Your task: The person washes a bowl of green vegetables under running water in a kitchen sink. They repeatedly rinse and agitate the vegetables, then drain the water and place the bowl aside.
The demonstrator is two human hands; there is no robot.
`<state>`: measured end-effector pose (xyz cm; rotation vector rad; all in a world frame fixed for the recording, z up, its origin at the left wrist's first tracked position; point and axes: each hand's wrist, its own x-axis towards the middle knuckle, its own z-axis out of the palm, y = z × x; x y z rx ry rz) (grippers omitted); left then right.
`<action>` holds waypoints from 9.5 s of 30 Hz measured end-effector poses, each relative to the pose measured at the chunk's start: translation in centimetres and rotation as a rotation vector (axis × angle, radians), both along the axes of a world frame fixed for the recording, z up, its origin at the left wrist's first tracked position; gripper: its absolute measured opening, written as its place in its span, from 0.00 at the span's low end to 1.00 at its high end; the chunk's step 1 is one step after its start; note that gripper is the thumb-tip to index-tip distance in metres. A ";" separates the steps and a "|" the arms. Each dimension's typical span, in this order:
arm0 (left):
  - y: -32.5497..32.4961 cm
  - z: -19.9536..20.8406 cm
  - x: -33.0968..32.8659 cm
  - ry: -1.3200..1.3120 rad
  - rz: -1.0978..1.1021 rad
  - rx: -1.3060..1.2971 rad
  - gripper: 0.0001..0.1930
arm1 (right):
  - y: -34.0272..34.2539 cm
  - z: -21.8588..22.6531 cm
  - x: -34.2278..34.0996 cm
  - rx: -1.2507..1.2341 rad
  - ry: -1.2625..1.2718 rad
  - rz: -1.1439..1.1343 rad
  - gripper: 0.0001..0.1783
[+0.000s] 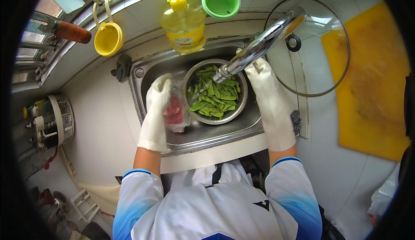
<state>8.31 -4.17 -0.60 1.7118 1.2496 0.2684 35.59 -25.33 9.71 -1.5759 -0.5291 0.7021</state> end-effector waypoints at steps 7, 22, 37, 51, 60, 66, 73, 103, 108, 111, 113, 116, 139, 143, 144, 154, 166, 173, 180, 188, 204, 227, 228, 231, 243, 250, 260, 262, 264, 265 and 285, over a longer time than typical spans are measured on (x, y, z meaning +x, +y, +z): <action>0.3 -2.5 4.4 0.514 -0.503 0.155 0.22 | -3.5 -2.6 -5.4 -1.075 0.064 -0.014 0.37; -1.1 -1.0 3.6 0.221 -0.289 0.121 0.20 | -9.2 -14.9 -5.2 -0.697 0.204 -0.265 0.18; -9.8 8.8 -0.7 0.207 -0.382 -0.080 0.19 | -19.9 -1.3 -10.1 -0.575 0.302 -0.235 0.27; -12.0 10.1 -0.5 -0.021 -0.532 0.113 0.20 | -23.1 -1.9 -13.8 -0.269 0.325 -0.378 0.21; -12.4 10.6 8.6 -0.542 -1.292 0.635 0.28 | -23.5 -3.1 -13.4 -0.217 0.383 -0.333 0.24; -14.0 6.3 10.1 -0.443 -1.508 0.566 0.35 | -23.4 -3.2 -13.3 -0.219 0.381 -0.368 0.17; -14.7 5.3 8.8 -0.282 -1.531 0.465 0.35 | -23.3 -3.2 -12.7 -0.192 0.373 -0.325 0.25; -14.9 4.7 9.2 -0.399 -1.522 0.492 0.36 | -22.0 -1.1 -11.4 -0.281 0.367 -0.236 0.26; -14.6 4.6 8.9 -0.454 -1.489 0.440 0.36 | -21.8 -0.9 -11.2 -0.330 0.341 -0.229 0.25; -14.4 4.5 8.6 -0.491 -1.443 0.402 0.36 | -21.1 0.1 -11.1 -0.337 0.333 -0.219 0.25; -14.3 4.5 8.4 -0.476 -1.427 0.380 0.36 | -20.6 0.8 -11.1 -0.319 0.338 -0.213 0.25; -14.4 4.9 8.3 -0.452 -1.425 0.340 0.38 | -20.4 1.1 -10.9 -0.315 0.343 -0.208 0.25; -13.6 3.2 7.5 -0.541 -1.354 0.174 0.36 | -18.6 2.2 -9.8 -0.515 0.300 -0.143 0.27; -13.4 3.0 7.1 -0.506 -1.333 0.102 0.36 | -17.8 2.4 -9.4 -0.572 0.320 -0.147 0.23; -13.3 3.2 7.1 -0.497 -1.328 0.106 0.36 | -17.5 2.7 -9.3 -0.578 0.320 -0.153 0.21; -12.7 4.7 6.0 -0.401 -1.259 0.207 0.42 | -16.1 3.8 -8.5 -0.702 0.214 -0.083 0.22; -13.6 3.5 5.7 -0.432 -1.097 0.148 0.39 | -12.7 6.8 -6.4 -0.782 0.289 -0.088 0.24; -14.1 2.9 5.9 -0.479 -0.988 0.038 0.37 | -10.9 8.6 -5.1 -0.888 0.155 0.040 0.31; -15.1 2.1 6.2 -0.576 -0.910 -0.101 0.38 | -9.8 8.2 -2.3 -0.961 0.087 0.201 0.26; -15.9 2.2 6.2 -0.633 -0.851 -0.178 0.37 | -7.1 10.2 -1.1 -1.114 0.063 0.359 0.22; -15.8 2.2 6.2 -0.632 -0.852 -0.181 0.39 | -4.8 11.4 -0.7 -1.226 -0.003 0.513 0.18; -15.4 1.2 6.9 -0.693 -0.844 -0.323 0.38 | -2.9 10.5 0.8 -1.369 -0.050 0.588 0.16; -15.3 1.2 6.9 -0.689 -0.847 -0.311 0.38 | -3.4 10.0 1.2 -1.315 -0.073 0.612 0.16; -14.9 1.2 6.9 -0.621 -0.834 -0.233 0.38 | -4.6 9.0 0.9 -1.111 0.024 0.516 0.17; -5.7 4.2 4.5 -0.560 -0.239 -0.312 0.31 | -8.4 -9.4 -2.1 -0.757 -0.075 -0.035 0.26; -4.0 3.4 0.7 -0.497 -0.113 -0.246 0.28 | -6.6 -10.1 -4.8 -1.133 -0.055 0.085 0.31; -4.8 4.4 -2.2 -0.479 0.037 -0.405 0.24 | -2.6 4.9 0.4 -0.371 -1.080 -0.208 0.27; -5.1 3.7 -2.3 -0.476 0.048 -0.409 0.24 | -2.1 1.9 0.8 -0.315 -0.523 -0.049 0.22; -5.7 2.5 -2.6 -0.482 0.062 -0.398 0.23 | -2.0 1.3 -1.5 -0.352 -0.626 -0.062 0.22; -5.7 2.3 -2.5 -0.406 0.008 -0.349 0.25 | -2.4 1.3 -1.6 -0.316 -0.610 -0.066 0.23; -13.0 -1.9 0.3 0.189 -0.921 0.329 0.26 | -12.6 -7.3 -11.3 -0.501 -0.780 0.179 0.11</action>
